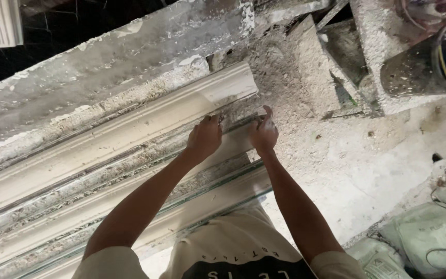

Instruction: The person cleans long decorative plaster crown-molding strips laid on a workbench. They first twist small wire floral accents attached to the molding, then run a small scraping tool along the molded grooves to remove excess plaster, and finally sweep dust off the strips with a green brush.

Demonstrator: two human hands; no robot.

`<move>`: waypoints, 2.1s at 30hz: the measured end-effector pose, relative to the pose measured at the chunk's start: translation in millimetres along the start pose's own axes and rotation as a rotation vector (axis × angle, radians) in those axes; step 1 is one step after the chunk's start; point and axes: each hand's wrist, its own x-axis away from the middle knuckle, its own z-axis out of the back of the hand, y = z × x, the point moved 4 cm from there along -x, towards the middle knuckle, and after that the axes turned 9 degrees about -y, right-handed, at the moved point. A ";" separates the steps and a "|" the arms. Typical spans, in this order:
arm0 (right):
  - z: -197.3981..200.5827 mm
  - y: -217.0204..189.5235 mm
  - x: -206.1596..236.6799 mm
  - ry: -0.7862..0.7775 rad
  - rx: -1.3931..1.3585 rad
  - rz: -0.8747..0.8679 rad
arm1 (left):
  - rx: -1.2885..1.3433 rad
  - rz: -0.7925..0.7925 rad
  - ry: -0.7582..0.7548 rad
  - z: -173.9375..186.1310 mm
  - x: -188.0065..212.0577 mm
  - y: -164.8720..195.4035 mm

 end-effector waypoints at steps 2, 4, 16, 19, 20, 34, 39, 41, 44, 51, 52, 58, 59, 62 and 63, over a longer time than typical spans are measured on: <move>-0.3 -0.5 -0.8 -0.004 0.031 -0.031 | -0.020 0.099 -0.020 -5.9 -1.9 3.1; -0.4 -0.2 -1.1 -0.008 0.058 -0.037 | -0.034 0.114 0.000 -18.6 -11.8 16.5; -3.6 6.4 -2.7 0.006 0.074 0.098 | 0.086 0.111 0.012 -34.3 -26.0 41.8; -2.9 5.1 -2.1 0.014 0.025 0.130 | 0.126 0.173 -0.028 -46.0 -47.9 59.0; -1.7 4.5 -1.5 0.030 0.028 0.154 | 0.130 0.193 -0.029 -47.7 -49.9 59.1; -21.9 36.3 -14.2 -0.119 0.399 0.196 | 0.395 0.208 0.390 -55.0 143.2 -42.2; 1.2 54.2 -17.1 0.103 0.301 -0.146 | 0.431 0.329 0.752 -75.1 273.8 -82.1; 14.3 38.3 -0.6 0.318 0.370 -0.011 | 0.470 0.391 0.895 -87.6 323.1 -92.5; -10.0 -17.0 44.5 0.284 0.124 0.573 | 0.600 0.549 0.968 -107.4 381.9 -111.9; -186.7 -133.1 227.2 -0.621 -0.285 0.432 | 0.746 0.537 1.140 -132.3 523.8 -157.4; -213.6 -155.0 261.0 -0.661 -0.305 0.481 | 0.741 0.565 1.148 -131.2 552.0 -169.7; -315.8 -287.5 448.2 -1.072 -0.434 0.910 | 0.820 0.827 1.172 -135.3 726.6 -223.9; -322.2 -311.4 474.8 -1.050 -0.415 1.087 | 0.800 0.845 1.216 -134.4 750.1 -234.1; -347.7 -365.6 533.1 -1.236 -0.186 0.974 | 0.804 0.861 1.416 -141.2 808.5 -264.4; -354.2 -381.9 550.3 -1.317 -0.243 0.925 | 0.841 0.903 1.459 -146.3 821.1 -276.3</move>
